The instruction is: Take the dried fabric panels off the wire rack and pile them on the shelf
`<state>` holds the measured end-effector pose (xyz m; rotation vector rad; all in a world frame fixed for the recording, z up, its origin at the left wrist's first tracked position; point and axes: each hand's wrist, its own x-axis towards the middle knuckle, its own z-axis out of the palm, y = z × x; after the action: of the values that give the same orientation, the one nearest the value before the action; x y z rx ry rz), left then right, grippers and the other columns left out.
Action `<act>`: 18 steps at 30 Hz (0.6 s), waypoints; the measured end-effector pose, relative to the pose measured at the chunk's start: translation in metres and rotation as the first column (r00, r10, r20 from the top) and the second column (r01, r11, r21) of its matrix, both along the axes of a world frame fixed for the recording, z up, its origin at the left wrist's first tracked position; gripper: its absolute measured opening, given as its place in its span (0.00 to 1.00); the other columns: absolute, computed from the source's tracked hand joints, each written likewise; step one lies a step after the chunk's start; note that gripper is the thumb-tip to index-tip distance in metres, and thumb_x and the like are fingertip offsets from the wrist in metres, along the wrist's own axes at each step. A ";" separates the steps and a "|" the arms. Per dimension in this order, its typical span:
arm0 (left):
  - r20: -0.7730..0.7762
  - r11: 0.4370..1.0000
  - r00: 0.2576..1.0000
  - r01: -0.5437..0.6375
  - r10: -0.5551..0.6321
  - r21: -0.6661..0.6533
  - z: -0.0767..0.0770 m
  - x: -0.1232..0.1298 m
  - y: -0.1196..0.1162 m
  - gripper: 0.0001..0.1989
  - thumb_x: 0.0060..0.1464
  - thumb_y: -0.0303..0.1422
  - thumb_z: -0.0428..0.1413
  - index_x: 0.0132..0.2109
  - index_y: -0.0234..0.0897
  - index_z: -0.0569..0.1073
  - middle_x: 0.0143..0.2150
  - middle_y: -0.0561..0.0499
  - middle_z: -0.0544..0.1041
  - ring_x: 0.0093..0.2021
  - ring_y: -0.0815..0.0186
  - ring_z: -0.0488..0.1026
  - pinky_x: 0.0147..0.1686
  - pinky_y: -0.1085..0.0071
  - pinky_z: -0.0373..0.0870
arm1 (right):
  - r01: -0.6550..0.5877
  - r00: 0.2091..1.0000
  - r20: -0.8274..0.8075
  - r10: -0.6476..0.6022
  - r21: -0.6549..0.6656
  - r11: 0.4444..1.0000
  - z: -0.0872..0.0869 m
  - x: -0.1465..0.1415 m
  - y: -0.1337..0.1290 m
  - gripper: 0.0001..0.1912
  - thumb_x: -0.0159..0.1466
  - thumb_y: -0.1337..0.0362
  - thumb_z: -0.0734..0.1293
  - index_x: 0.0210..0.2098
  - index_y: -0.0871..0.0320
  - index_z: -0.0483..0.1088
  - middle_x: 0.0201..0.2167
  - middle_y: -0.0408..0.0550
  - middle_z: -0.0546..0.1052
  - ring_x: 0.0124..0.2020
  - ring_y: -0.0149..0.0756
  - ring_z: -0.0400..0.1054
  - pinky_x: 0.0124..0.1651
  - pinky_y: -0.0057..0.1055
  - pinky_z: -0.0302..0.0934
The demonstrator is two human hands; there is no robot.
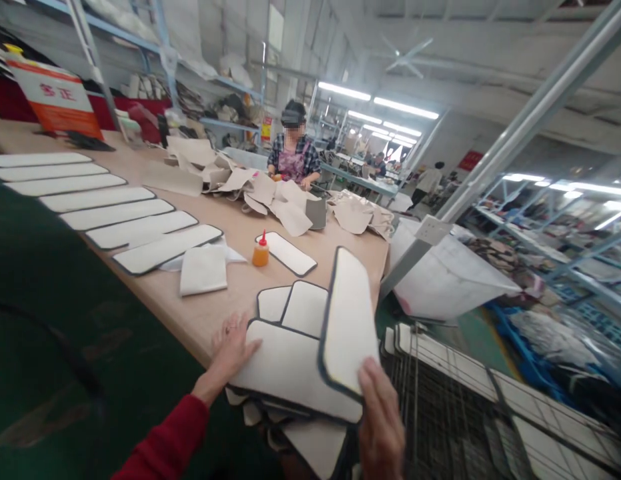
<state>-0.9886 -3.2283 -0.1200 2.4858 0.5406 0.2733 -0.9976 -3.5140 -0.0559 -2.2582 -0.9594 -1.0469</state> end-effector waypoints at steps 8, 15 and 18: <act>0.165 0.959 0.979 0.156 -0.119 -0.236 0.003 0.019 0.038 0.27 0.48 0.31 0.51 0.57 0.30 0.64 0.39 0.48 0.73 0.34 0.67 0.72 0.39 0.69 0.72 | 0.013 0.963 -0.269 -0.018 -0.020 1.000 -0.105 -0.028 0.021 0.34 0.61 0.78 0.52 0.62 0.42 0.52 0.55 0.45 0.67 0.56 0.43 0.62 0.52 0.45 0.65; 0.248 0.965 0.953 0.215 -0.173 -0.152 0.028 0.057 0.025 0.22 0.52 0.36 0.43 0.46 0.27 0.74 0.52 0.33 0.70 0.54 0.47 0.65 0.55 0.47 0.60 | -0.153 0.799 -0.601 0.022 -0.168 0.974 -0.084 -0.043 0.062 0.40 0.54 0.71 0.64 0.65 0.57 0.46 0.60 0.54 0.61 0.60 0.49 0.55 0.59 0.48 0.56; 0.271 0.925 0.902 0.370 -0.336 -0.086 0.012 0.060 0.005 0.24 0.57 0.44 0.40 0.46 0.35 0.75 0.54 0.39 0.71 0.55 0.48 0.66 0.56 0.46 0.58 | -0.206 0.757 -0.647 0.087 -0.110 0.972 -0.054 -0.042 0.059 0.41 0.54 0.60 0.70 0.63 0.55 0.49 0.59 0.50 0.63 0.59 0.42 0.57 0.61 0.38 0.54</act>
<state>-0.9290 -3.2237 -0.1084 2.3150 -0.0037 0.3854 -1.0394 -3.4554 -0.1097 -2.3689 -0.9169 -0.0732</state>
